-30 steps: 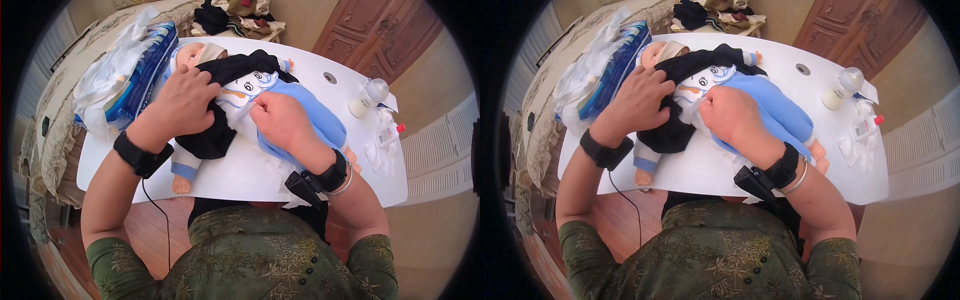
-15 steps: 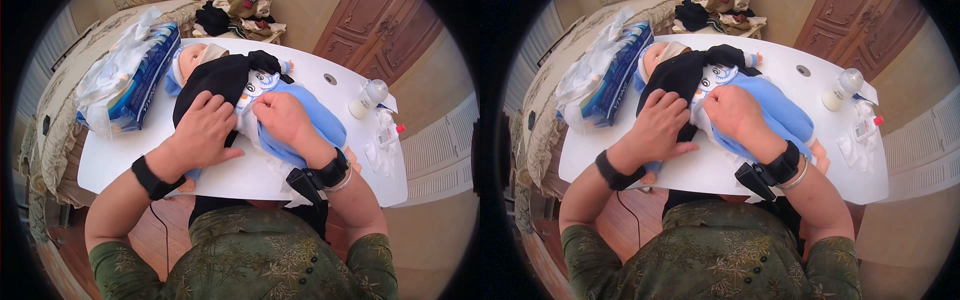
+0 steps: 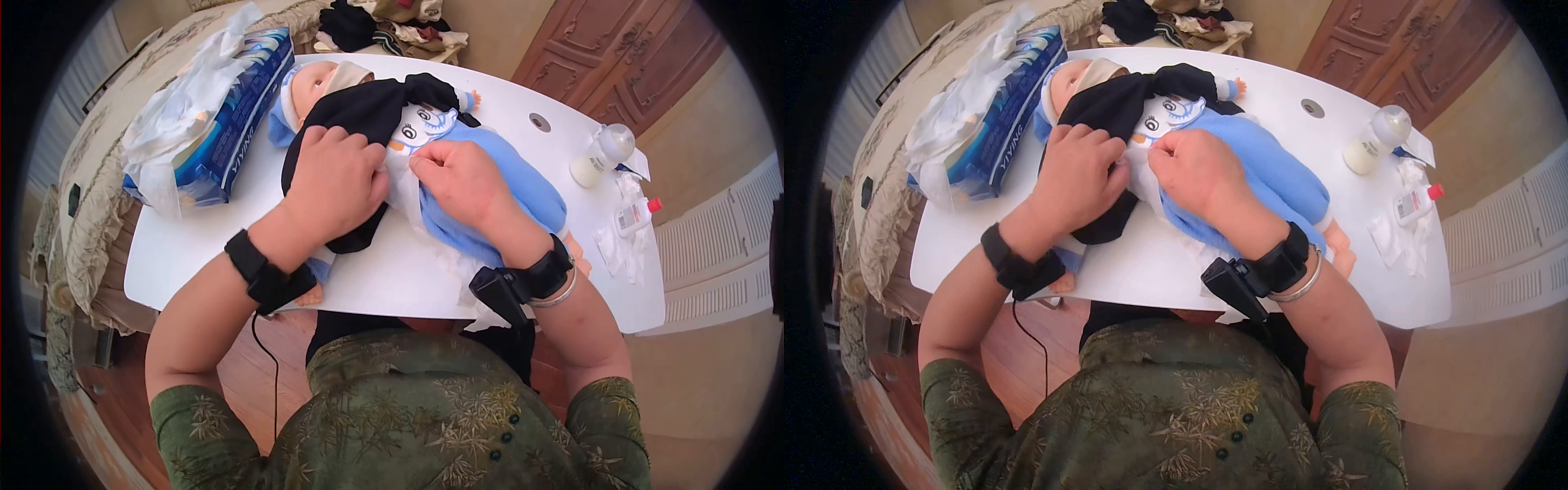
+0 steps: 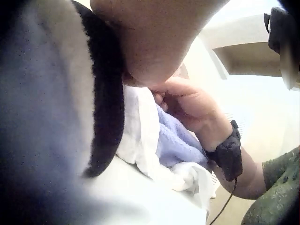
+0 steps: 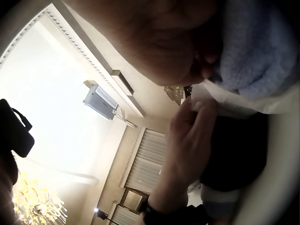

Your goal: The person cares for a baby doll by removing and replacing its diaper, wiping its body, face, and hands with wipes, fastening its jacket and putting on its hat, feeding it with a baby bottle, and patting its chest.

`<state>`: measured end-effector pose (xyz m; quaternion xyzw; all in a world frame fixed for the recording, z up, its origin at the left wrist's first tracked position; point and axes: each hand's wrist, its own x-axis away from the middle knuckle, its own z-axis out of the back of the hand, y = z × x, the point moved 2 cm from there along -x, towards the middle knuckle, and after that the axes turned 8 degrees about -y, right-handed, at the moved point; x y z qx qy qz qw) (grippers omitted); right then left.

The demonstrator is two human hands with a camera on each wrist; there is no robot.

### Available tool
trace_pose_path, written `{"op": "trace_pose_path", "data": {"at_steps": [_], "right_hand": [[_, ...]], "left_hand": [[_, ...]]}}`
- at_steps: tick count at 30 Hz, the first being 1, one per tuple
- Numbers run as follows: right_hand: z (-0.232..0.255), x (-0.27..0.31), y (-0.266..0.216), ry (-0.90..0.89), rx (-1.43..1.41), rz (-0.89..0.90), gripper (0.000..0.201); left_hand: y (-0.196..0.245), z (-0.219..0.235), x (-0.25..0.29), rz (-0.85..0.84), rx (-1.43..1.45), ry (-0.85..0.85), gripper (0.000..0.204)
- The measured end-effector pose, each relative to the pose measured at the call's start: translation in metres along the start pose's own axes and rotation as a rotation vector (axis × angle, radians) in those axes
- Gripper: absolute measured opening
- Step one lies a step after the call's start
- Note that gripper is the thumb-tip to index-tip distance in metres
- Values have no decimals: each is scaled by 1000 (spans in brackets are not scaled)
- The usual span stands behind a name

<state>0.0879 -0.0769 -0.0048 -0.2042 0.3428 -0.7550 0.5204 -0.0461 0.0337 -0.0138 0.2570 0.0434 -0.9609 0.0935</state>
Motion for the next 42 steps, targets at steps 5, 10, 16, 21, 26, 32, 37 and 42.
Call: {"op": "trace_pose_path", "data": {"at_steps": [5,10,16,21,26,32,37,42], "right_hand": [[9,30,-14,23,26,352,20],[1,123,-18,-49,595,536,36],[-7,150,15,-31,828,230,43],[20,166,44,-244,718,295,36],[74,155,34,89,847,180,44],[106,145,25,-359,409,-193,63],[115,153,2,-400,-501,-352,77],[94,164,-12,-563,-749,-465,92]], "left_hand": [[-11,5,-15,84,155,-205,23],[-23,4,-23,102,300,-325,26],[-24,10,-28,154,403,-414,30],[-24,9,-27,180,420,-439,31],[-23,9,-26,187,429,-437,30],[-23,7,-27,176,385,-404,29],[-14,2,-24,-5,347,-179,9],[13,17,-28,-423,213,-100,28]]}}
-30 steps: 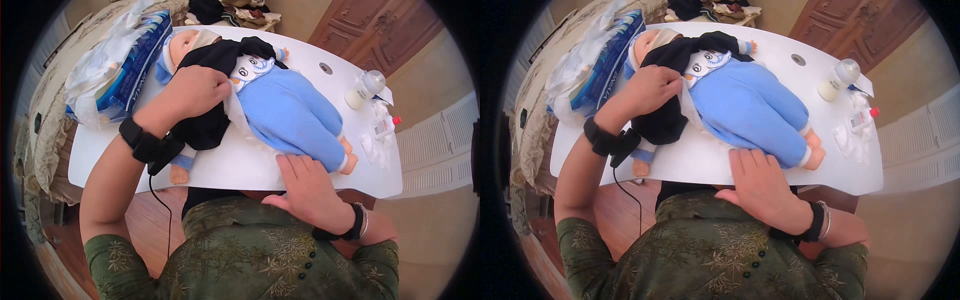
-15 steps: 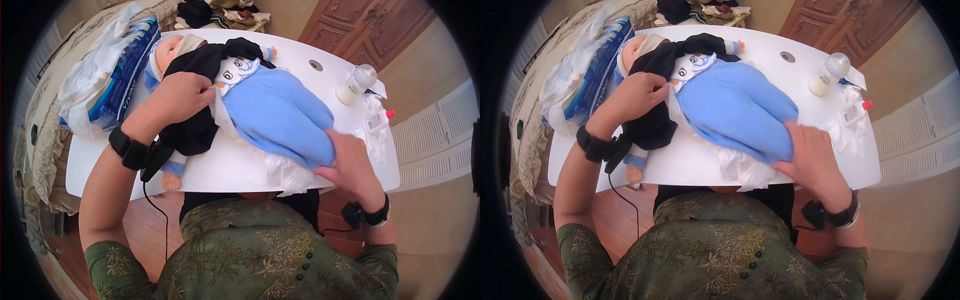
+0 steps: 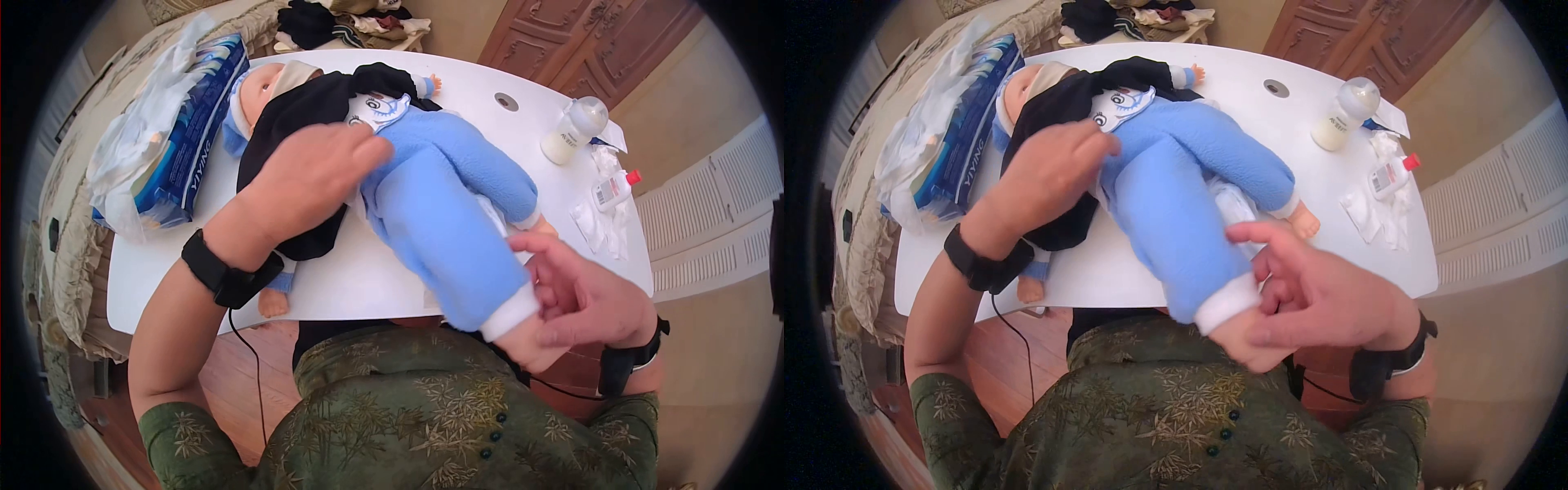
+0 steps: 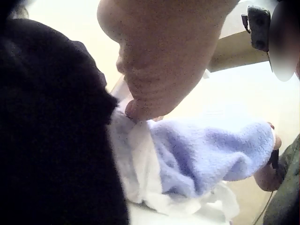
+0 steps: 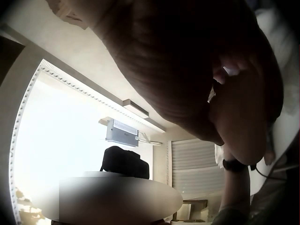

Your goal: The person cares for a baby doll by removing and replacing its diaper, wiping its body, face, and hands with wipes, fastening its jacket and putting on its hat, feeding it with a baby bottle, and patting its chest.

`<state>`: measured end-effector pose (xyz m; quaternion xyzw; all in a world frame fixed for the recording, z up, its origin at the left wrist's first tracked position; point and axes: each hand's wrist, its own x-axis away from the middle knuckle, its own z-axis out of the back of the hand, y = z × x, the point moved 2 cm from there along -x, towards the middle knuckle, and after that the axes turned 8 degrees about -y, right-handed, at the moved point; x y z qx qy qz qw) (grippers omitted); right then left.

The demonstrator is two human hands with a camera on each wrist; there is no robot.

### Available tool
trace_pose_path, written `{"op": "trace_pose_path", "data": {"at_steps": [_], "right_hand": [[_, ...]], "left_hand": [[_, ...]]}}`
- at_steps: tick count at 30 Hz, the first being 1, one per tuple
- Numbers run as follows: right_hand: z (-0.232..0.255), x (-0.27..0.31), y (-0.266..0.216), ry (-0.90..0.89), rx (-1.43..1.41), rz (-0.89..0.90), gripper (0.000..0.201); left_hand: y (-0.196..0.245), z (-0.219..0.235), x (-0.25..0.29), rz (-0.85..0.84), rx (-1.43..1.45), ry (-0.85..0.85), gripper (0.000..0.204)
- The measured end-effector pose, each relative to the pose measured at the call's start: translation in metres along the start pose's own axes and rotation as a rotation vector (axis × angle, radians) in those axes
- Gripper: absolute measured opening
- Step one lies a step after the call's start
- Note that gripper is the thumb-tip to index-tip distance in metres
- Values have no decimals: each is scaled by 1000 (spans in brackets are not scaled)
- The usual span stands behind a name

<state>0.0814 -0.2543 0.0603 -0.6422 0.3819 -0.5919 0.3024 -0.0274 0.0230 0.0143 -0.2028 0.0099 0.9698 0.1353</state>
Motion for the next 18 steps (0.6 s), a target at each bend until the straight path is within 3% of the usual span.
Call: {"op": "trace_pose_path", "data": {"at_steps": [1,2,4,5,6,8,9,10,11,12,13,14,16,17,18], "right_hand": [[-3,-2,5,-11,-5,17,91],[-5,-7,9,-9,-9,18,91],[-12,-17,16,-106,234,-28,85],[-13,-22,23,-117,376,-35,82],[-8,-27,34,-110,373,-33,82],[0,-37,50,-168,493,152,72],[2,-40,48,-139,388,131,55],[6,-41,51,-131,386,130,55],[14,-43,58,-69,395,202,48],[21,-44,63,-10,406,273,42],[27,-44,63,90,596,308,36],[27,-44,65,89,597,307,36],[33,-41,70,562,680,224,35],[35,-43,74,562,679,223,35],[41,-44,79,683,734,196,34]], "left_hand": [[1,-5,-3,-24,124,-115,29],[4,-9,-3,-28,125,-117,29],[9,-15,-4,17,308,-211,27],[9,-12,-4,-4,338,-259,42],[12,-6,-4,-13,339,-260,42],[22,9,-2,116,474,-269,70],[30,8,-1,107,477,-272,70],[40,6,-2,98,336,-328,83],[49,3,-2,92,194,-382,97],[57,-2,-2,90,196,-379,97],[65,-8,-2,122,44,-409,97],[68,-12,-4,155,-109,-439,97],[71,-12,-7,181,-81,-414,86],[72,-12,-10,234,-34,-445,82],[72,-12,-11,287,13,-474,77]]}}
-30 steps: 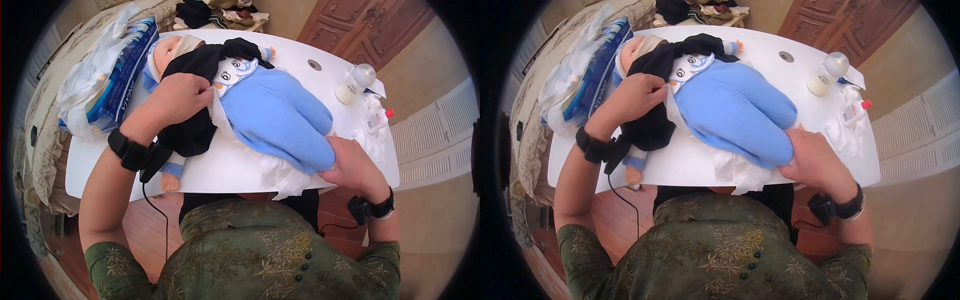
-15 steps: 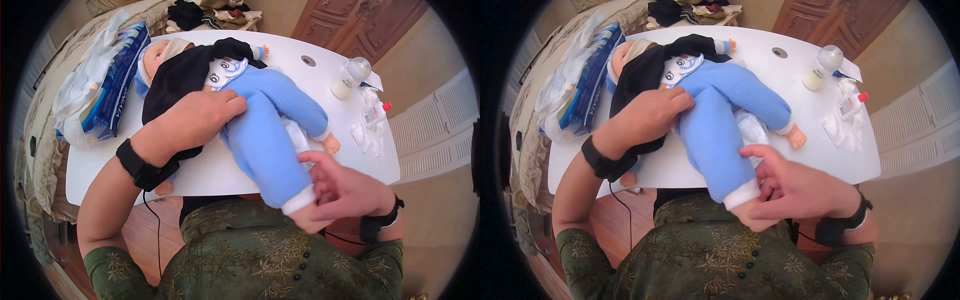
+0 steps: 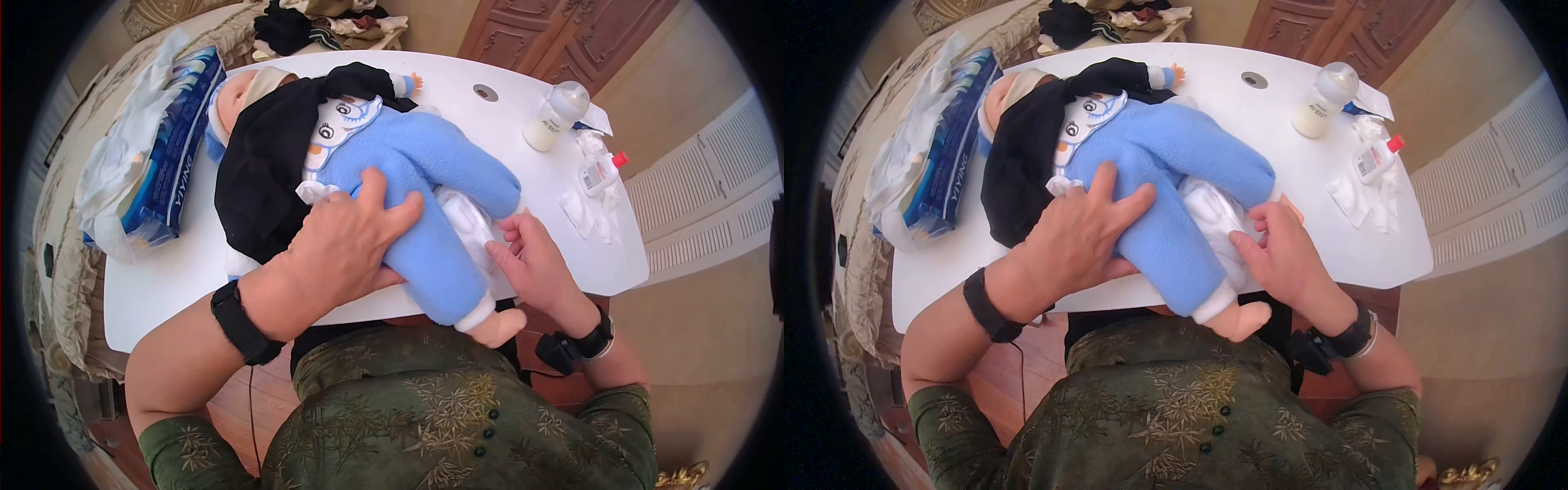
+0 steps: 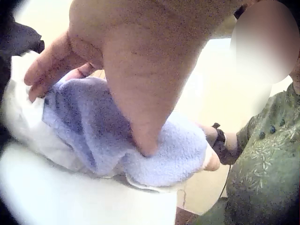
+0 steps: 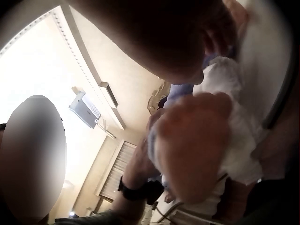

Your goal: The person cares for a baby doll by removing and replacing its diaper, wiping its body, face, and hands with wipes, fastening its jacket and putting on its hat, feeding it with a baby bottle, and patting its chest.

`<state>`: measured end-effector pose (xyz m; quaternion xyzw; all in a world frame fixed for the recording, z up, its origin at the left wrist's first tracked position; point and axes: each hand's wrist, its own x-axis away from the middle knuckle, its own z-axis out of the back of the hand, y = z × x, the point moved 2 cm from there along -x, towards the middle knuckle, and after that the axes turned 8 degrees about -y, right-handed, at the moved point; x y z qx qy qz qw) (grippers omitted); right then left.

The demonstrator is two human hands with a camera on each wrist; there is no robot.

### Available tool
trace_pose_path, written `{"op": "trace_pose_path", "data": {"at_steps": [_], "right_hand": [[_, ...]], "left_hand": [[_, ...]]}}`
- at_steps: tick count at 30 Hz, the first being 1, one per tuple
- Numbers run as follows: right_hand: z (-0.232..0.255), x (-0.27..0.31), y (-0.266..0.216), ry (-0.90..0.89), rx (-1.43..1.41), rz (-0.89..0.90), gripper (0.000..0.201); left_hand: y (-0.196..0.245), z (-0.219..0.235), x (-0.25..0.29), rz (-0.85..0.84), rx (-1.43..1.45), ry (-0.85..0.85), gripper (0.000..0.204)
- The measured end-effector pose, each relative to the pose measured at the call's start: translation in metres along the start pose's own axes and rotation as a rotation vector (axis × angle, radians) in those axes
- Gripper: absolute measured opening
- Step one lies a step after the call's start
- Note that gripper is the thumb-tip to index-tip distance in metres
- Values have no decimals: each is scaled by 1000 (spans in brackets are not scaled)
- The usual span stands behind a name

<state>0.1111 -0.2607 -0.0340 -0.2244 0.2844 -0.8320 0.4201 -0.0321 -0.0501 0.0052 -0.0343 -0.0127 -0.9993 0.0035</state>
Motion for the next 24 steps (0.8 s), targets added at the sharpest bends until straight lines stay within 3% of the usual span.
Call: {"op": "trace_pose_path", "data": {"at_steps": [2,4,6,7,8,10,11,14,19,24], "right_hand": [[3,-4,2,104,80,-43,34],[-4,-11,1,-269,-445,-204,34],[-11,-15,19,-291,-599,-205,34],[-15,-16,24,-315,-752,-207,34],[-10,-15,12,-314,-754,-206,34],[12,-11,-22,-153,-1097,-144,36],[21,-10,-26,-246,-1132,-130,36],[31,-23,-36,-256,-1116,-43,36],[38,-58,-73,-164,-1084,27,27],[30,-98,-73,-186,-1120,55,19]], "left_hand": [[-1,-1,0,-7,25,11,75],[-6,-4,0,-15,46,20,72],[-14,-7,3,-126,143,213,73],[-16,-6,4,-128,141,211,73],[-19,-5,5,-149,195,194,72],[-21,-3,7,-168,249,177,72],[-22,-2,8,-169,254,145,73],[-23,-2,9,-178,261,122,74],[-28,6,13,-216,322,111,72],[-49,11,20,-306,519,-21,65]]}}
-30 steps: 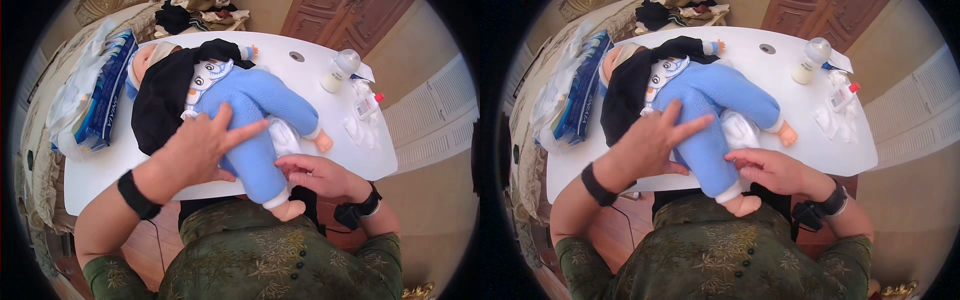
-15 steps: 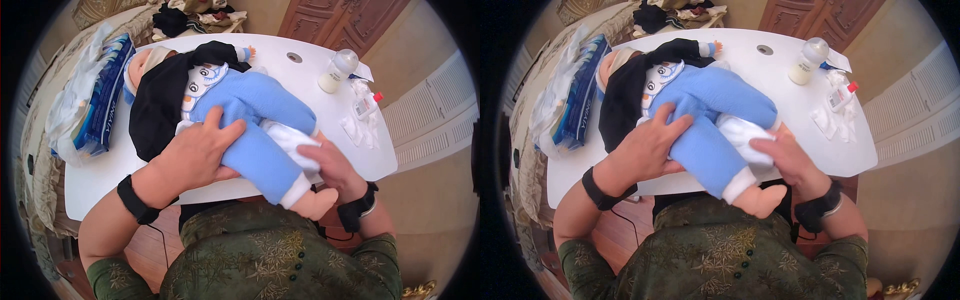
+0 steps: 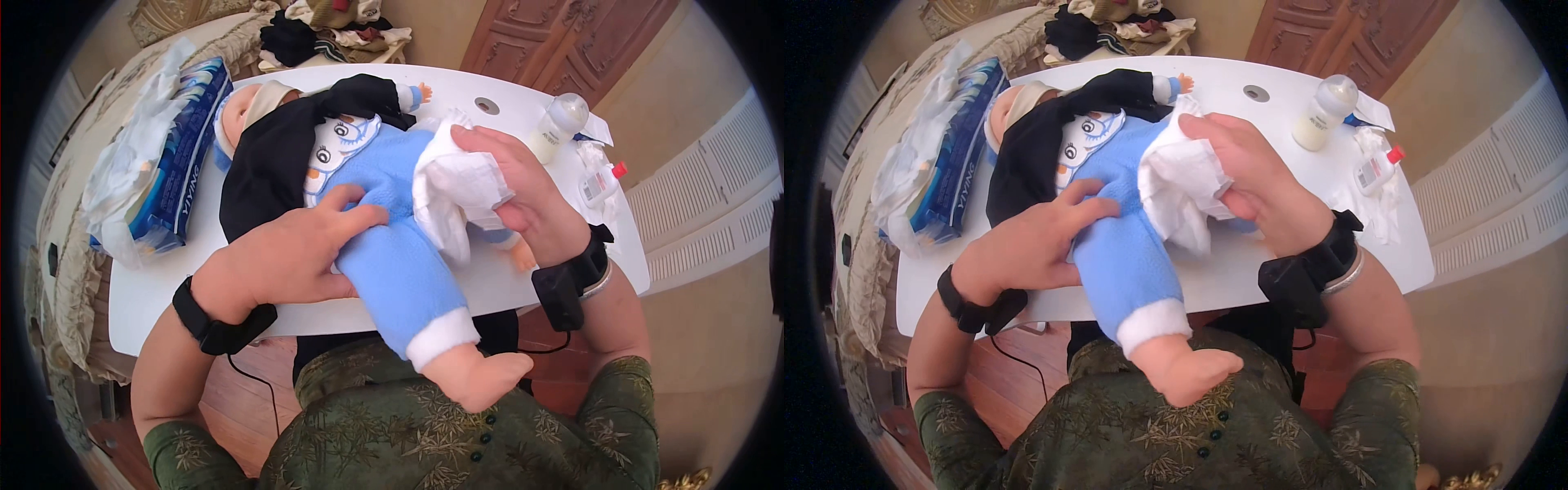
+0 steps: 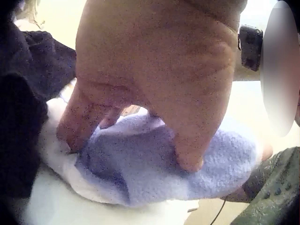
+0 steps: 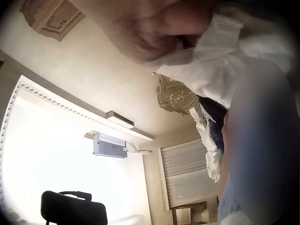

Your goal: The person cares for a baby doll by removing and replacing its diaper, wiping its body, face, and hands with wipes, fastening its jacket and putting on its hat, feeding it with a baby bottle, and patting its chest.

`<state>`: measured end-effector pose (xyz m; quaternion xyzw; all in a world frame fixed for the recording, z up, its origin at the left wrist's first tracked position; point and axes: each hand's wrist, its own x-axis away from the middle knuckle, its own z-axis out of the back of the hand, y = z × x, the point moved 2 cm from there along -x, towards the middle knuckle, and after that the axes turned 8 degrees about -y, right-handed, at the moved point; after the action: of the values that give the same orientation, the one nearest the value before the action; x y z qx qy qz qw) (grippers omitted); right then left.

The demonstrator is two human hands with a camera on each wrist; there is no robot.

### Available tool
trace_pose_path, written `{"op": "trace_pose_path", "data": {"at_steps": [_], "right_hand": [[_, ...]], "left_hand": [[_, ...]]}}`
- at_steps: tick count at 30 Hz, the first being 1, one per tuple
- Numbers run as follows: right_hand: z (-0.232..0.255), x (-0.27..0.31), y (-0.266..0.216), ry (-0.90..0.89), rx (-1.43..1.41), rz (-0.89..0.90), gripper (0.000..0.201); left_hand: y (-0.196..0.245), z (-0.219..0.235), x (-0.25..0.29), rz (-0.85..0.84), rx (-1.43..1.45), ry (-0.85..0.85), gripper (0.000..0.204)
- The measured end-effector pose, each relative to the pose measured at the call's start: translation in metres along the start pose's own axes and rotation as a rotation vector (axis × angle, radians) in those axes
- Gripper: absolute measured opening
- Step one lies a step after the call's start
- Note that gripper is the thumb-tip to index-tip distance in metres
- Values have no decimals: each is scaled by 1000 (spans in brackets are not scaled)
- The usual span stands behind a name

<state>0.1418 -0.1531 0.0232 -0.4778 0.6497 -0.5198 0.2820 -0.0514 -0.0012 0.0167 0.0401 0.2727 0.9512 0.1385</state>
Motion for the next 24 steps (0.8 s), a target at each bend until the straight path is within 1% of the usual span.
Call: {"op": "trace_pose_path", "data": {"at_steps": [3,4,6,8,9,10,11,12,13,14,15,16,17,18,19,20,21,22,23,24], "right_hand": [[-30,-6,-6,12,-63,14,19],[-37,-11,-5,-2,-31,17,19],[-46,-20,-1,-13,0,22,18],[-47,-31,3,-38,100,24,18],[-48,-35,7,-221,69,-13,17],[-47,-36,8,-222,69,-12,17],[-47,-37,10,-248,212,-33,22],[-48,-37,11,-273,356,-54,32],[-52,-28,0,-314,364,-84,34],[-49,-25,-4,-314,366,-83,34],[-43,-23,-10,-241,463,1,33],[-38,-22,-16,-169,560,85,32],[-34,-21,-18,-132,655,91,34],[-28,-20,-14,-136,657,94,34],[-24,-19,-7,-105,737,140,34],[-20,-17,-2,-77,816,187,34],[-16,-16,-1,-3,945,195,33],[-18,-12,0,-16,943,196,33],[-21,-8,-2,21,1029,227,30],[-24,-5,-5,58,1115,260,26]], "left_hand": [[0,-2,0,-17,30,-3,66],[2,-4,-2,-16,30,-2,66],[6,-6,-4,-43,-31,60,65],[7,-7,-4,-17,-26,32,63],[8,-8,-4,10,-21,5,62],[9,-7,-3,10,-22,5,62],[10,-7,-2,20,-38,-4,61],[10,-7,-1,31,-54,-13,60],[10,-5,1,30,-55,-12,60],[10,-1,4,19,-34,44,55],[9,3,7,7,-12,101,50],[7,6,10,9,-12,105,50],[3,11,15,58,8,204,43],[0,16,17,108,27,303,35],[-1,19,17,46,-34,488,21],[0,20,19,51,-36,491,21],[1,23,23,198,-24,528,18],[1,25,27,349,-12,563,16],[4,19,30,428,-50,556,16],[4,9,36,506,-136,485,26]]}}
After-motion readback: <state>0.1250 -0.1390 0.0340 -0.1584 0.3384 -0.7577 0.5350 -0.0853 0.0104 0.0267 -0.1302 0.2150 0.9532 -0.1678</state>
